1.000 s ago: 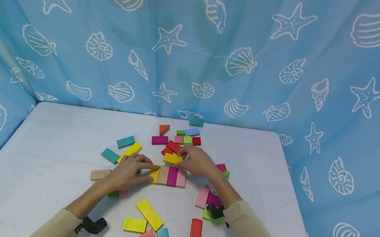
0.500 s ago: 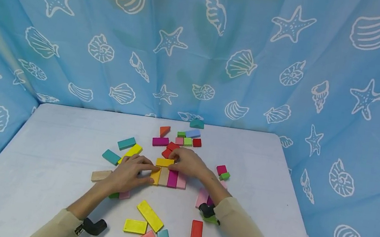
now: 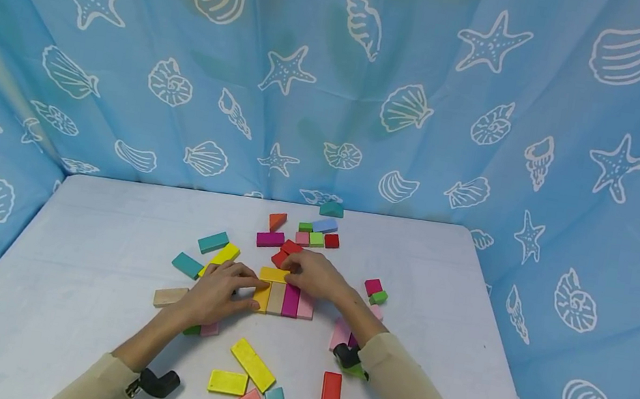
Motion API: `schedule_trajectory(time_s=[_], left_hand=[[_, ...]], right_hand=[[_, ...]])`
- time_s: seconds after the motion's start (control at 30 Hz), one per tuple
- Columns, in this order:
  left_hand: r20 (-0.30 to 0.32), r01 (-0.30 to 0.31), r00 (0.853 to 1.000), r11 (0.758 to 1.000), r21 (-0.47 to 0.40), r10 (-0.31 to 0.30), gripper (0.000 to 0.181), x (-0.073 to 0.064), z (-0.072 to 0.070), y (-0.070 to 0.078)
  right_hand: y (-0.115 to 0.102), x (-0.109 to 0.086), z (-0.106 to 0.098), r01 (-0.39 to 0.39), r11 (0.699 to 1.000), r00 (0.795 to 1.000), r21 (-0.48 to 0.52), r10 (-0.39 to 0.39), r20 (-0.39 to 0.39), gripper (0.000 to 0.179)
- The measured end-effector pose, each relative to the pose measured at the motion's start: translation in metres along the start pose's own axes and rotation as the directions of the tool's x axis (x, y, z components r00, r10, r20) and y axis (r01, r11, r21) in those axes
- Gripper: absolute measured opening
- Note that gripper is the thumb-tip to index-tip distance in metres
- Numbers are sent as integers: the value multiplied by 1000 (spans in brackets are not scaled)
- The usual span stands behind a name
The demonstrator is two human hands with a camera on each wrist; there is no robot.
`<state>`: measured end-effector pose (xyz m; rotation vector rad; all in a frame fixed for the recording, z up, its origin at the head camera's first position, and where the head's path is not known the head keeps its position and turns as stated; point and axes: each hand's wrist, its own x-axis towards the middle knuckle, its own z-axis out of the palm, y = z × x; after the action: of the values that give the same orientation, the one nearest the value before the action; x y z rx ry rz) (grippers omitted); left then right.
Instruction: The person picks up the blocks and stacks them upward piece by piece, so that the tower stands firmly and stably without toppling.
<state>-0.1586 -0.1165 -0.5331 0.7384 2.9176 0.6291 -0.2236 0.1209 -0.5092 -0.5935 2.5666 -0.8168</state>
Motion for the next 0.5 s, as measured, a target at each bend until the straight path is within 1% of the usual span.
schedule_trajectory(time_s=[0.17, 0.5], left_hand=[[6, 9, 1000, 1000, -1, -9, 45, 0, 0, 1], [-3, 1, 1000, 1000, -14, -1, 44, -1, 0, 1]], right_hand=[[-1, 0, 0, 5, 1000, 1000, 10, -5, 9, 23], [0, 0, 0, 12, 1000, 1000, 11, -12, 4, 24]])
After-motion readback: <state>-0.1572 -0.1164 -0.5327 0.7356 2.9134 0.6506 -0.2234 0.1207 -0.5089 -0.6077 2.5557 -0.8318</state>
